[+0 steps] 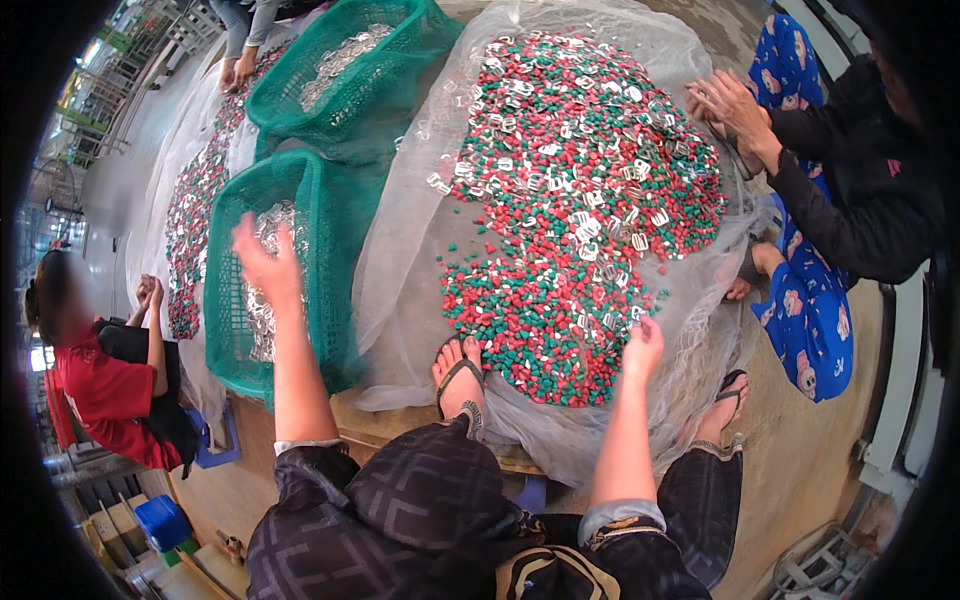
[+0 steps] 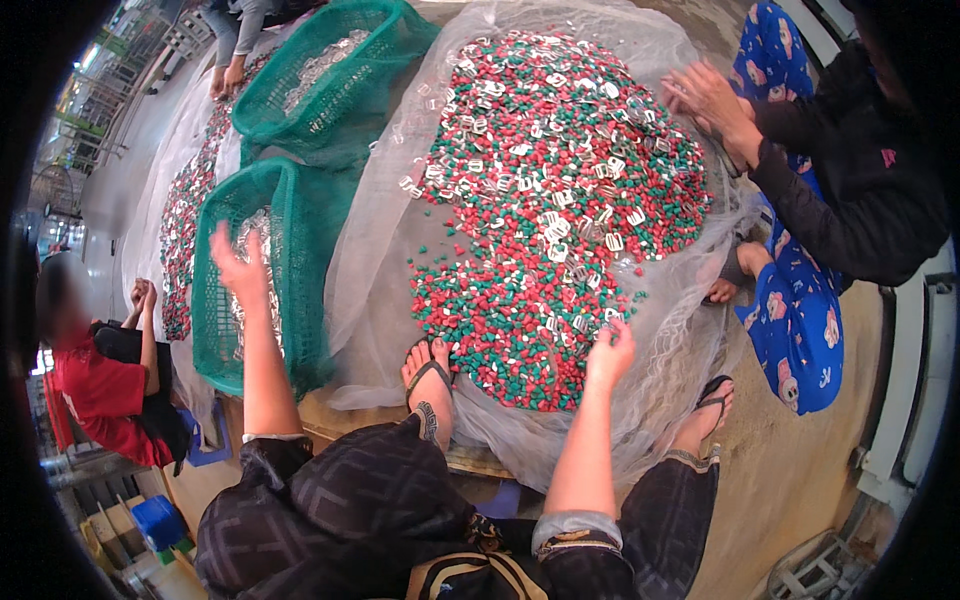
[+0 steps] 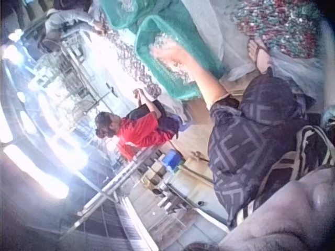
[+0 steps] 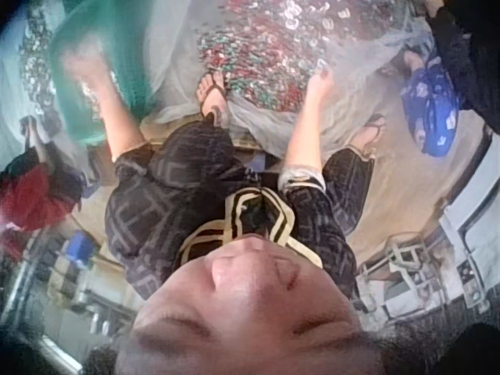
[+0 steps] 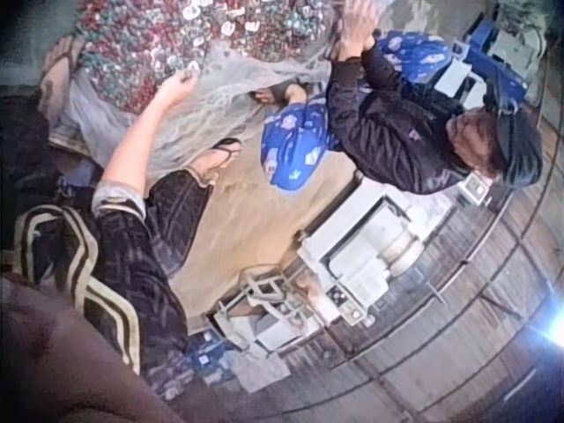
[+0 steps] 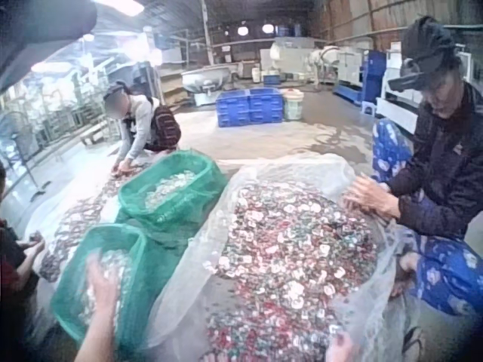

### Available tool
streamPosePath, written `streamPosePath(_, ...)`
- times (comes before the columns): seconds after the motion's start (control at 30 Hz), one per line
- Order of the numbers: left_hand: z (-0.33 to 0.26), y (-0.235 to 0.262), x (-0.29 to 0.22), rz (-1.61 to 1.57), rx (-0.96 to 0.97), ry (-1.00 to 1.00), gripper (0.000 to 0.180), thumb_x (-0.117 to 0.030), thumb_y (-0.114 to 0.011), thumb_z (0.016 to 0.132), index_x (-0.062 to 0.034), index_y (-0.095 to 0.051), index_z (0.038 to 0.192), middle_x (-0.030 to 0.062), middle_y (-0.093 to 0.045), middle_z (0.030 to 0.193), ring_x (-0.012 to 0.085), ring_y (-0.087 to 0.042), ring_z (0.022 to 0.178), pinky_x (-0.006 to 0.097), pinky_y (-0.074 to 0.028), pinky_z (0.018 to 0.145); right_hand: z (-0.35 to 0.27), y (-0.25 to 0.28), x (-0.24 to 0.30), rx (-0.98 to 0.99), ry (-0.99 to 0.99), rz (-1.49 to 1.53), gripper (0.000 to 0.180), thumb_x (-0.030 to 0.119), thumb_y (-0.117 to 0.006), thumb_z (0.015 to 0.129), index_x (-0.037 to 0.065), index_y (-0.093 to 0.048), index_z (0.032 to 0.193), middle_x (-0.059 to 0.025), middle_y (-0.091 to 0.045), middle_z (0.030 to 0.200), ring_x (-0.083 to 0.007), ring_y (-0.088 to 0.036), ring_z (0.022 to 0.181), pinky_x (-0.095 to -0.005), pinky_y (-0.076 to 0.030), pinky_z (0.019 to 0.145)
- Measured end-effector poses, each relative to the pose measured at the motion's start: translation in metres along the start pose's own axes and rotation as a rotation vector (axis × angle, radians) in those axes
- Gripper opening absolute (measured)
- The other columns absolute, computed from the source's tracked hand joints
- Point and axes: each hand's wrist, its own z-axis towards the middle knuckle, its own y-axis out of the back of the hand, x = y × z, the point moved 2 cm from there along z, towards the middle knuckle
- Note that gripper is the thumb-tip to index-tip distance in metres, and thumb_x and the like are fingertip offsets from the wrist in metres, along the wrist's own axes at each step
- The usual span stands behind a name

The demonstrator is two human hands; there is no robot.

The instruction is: The person sits on the floor and sorts small red, green, and white plastic bottle caps from a large pile on a sheet into green baskets. They pick up caps by hand and place them into the baskets.

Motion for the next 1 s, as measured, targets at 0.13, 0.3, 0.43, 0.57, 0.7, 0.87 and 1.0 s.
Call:
streamPosePath(0.13,-0.077,-0.033,-0.100,-0.377,0.572,-0.366,0.031,-0.010,-0.066,0.068,-0.0046,-0.060,0.098,0.0123,-0.059,0.100,0.0295,-0.054,0.097,0.039,-0.043,0.084,-0.024,-0.007,0.026,0.100,0.002,-0.259,0.028,0.009,-0.063,0.071,0.012,-0.062,0.100,-0.0135,-0.056,0.105,-0.0304,-0.049,0.104,-0.0397,-0.037,0.091)
streamPosePath(0.3,-0.236,-0.036,-0.182,-0.672,0.991,-1.401,0.025,-0.018,-0.061,0.067,-0.0158,-0.064,0.091,0.0038,-0.052,0.115,0.0207,-0.045,0.114,0.048,-0.032,0.098,-0.029,0.000,0.035,0.160,0.080,-0.334,0.035,0.012,-0.066,0.070,0.015,-0.061,0.104,-0.0128,-0.050,0.118,-0.0291,-0.045,0.111,-0.0395,-0.036,0.095)
streamPosePath(0.43,-0.229,-0.064,-0.167,-0.548,1.099,-1.418,0.019,-0.017,-0.057,0.069,-0.0160,-0.065,0.086,0.0000,-0.052,0.117,0.0197,-0.040,0.120,0.048,-0.025,0.105,-0.034,0.001,0.039,0.206,0.109,-0.401,0.038,0.016,-0.069,0.069,0.020,-0.061,0.106,-0.0139,-0.046,0.126,-0.0323,-0.044,0.112,-0.0412,-0.035,0.096)
streamPosePath(0.57,-0.199,-0.099,-0.137,-0.360,1.034,-1.209,0.021,-0.014,-0.057,0.069,-0.0150,-0.065,0.088,0.0024,-0.055,0.114,0.0223,-0.042,0.120,0.049,-0.026,0.105,-0.034,0.001,0.039,0.205,0.122,-0.430,0.038,0.018,-0.069,0.069,0.020,-0.062,0.106,-0.0108,-0.045,0.128,-0.0316,-0.044,0.112,-0.0408,-0.037,0.095)
streamPosePath(0.7,-0.153,-0.114,-0.117,-0.270,1.022,-0.952,0.025,-0.012,-0.066,0.069,-0.0132,-0.064,0.094,0.0046,-0.055,0.113,0.0256,-0.042,0.119,0.049,-0.028,0.103,-0.040,-0.002,0.046,0.299,0.208,-0.449,0.036,0.017,-0.066,0.071,0.020,-0.061,0.107,-0.0090,-0.044,0.129,-0.0295,-0.042,0.116,-0.0406,-0.034,0.098)
streamPosePath(0.87,-0.152,-0.117,-0.148,-0.339,0.993,-0.822,0.023,-0.012,-0.067,0.067,-0.0108,-0.064,0.090,0.0061,-0.057,0.103,0.0262,-0.052,0.102,0.043,-0.039,0.089,-0.053,-0.014,0.044,0.359,0.400,-0.544,0.048,0.012,-0.064,0.073,0.020,-0.053,0.119,-0.0102,-0.043,0.130,-0.0292,-0.037,0.123,-0.0434,-0.030,0.101)
streamPosePath(1.0,-0.177,-0.128,-0.155,-0.322,1.081,-0.850,0.020,-0.010,-0.067,0.064,-0.0093,-0.062,0.083,0.0069,-0.056,0.086,0.0246,-0.055,0.086,0.039,-0.045,0.074,-0.059,-0.015,0.054,0.358,0.358,-0.505,0.039,0.009,-0.067,0.069,0.017,-0.058,0.106,-0.0096,-0.049,0.119,-0.0287,-0.043,0.113,-0.0436,-0.034,0.094)
